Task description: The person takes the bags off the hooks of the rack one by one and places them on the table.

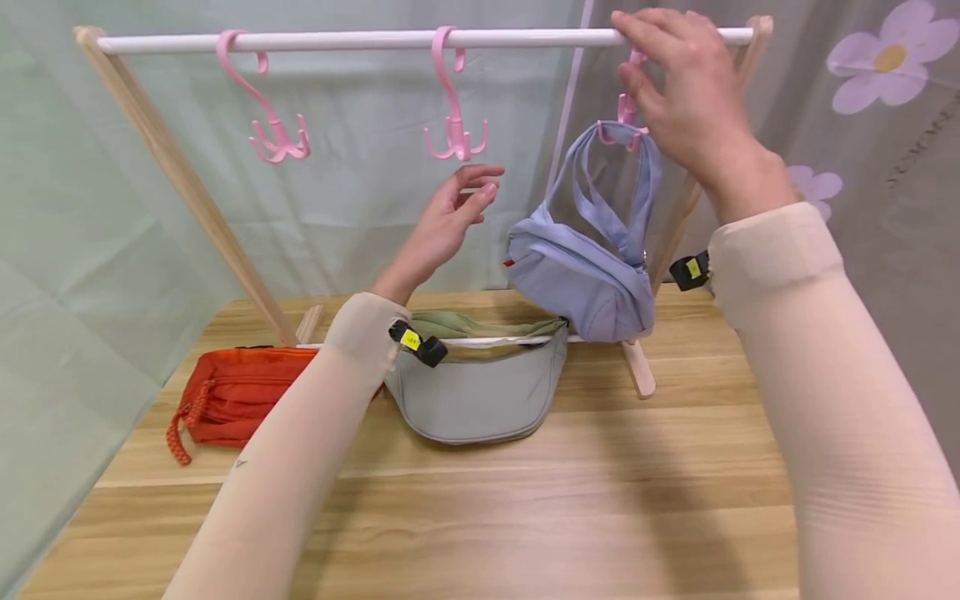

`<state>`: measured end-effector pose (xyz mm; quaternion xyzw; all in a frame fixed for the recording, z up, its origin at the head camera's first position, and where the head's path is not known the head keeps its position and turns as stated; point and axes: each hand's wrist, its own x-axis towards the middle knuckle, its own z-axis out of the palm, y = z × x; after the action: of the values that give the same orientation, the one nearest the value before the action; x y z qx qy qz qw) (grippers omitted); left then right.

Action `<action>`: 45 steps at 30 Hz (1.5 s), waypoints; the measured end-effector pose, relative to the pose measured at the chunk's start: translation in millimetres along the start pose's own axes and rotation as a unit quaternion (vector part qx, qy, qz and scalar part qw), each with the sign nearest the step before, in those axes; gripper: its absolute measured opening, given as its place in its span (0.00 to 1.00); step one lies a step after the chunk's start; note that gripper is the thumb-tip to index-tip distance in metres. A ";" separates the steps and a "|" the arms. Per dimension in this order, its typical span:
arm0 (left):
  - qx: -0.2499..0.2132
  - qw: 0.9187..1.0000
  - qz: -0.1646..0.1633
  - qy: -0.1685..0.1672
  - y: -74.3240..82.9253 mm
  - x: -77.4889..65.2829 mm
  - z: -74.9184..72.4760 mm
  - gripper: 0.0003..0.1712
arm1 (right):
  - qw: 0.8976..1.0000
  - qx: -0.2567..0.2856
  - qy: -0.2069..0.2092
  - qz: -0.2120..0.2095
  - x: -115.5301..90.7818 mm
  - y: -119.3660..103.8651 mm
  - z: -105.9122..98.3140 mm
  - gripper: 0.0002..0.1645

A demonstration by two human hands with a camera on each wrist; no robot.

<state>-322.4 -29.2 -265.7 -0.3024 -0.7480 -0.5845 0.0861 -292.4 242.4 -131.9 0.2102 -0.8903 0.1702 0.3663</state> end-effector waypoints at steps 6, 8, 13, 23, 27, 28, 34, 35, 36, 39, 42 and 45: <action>0.057 0.998 -0.026 -0.030 12.1 18.6 22.7 0.29 | 1.000 0.014 0.008 0.019 0.1 -2.1 3.4 0.25; 0.083 0.994 -0.049 -0.042 15.9 23.8 31.7 0.33 | 1.000 0.017 0.010 0.019 0.0 -2.8 4.1 0.25; 0.125 0.985 -0.091 -0.079 22.2 38.1 53.9 0.43 | 1.000 0.015 0.019 0.010 -1.2 -2.1 3.8 0.25; 0.193 0.965 -0.162 -0.077 28.3 53.3 84.2 0.54 | 0.999 0.025 0.017 0.021 -0.3 -4.2 12.4 0.25; 0.277 0.944 -0.174 -0.051 32.0 53.9 92.5 0.49 | 0.999 0.030 0.022 0.011 1.1 -5.1 15.7 0.24; 0.299 0.938 -0.170 -0.046 32.8 54.2 95.0 0.45 | 0.999 0.030 0.024 0.009 1.3 -4.8 15.5 0.24; 0.351 0.924 -0.152 -0.014 35.8 56.9 105.2 0.18 | 0.999 0.033 0.033 0.010 2.2 -3.8 13.5 0.24; 0.347 0.925 -0.152 -0.009 36.1 57.2 105.1 0.15 | 0.999 0.033 0.032 0.012 2.4 -3.9 13.6 0.24; 0.346 0.926 -0.151 -0.005 36.5 57.4 104.6 0.13 | 0.999 0.034 0.032 0.012 2.7 -3.9 13.6 0.24; 0.351 0.926 -0.139 0.004 37.4 57.2 102.3 0.12 | 0.999 0.036 0.032 0.013 3.5 -3.6 13.1 0.23; 0.353 0.926 -0.133 0.004 39.1 57.8 100.9 0.12 | 0.999 0.035 0.027 0.020 3.8 -3.4 11.7 0.23; 0.349 0.928 -0.131 -0.002 40.6 58.6 100.2 0.12 | 0.999 0.031 0.019 0.034 3.5 -3.0 10.2 0.24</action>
<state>-324.4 89.7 -234.2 -0.1535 -0.9378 -0.2924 0.1075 -299.1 234.2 -135.7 0.1878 -0.8840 0.2143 0.3705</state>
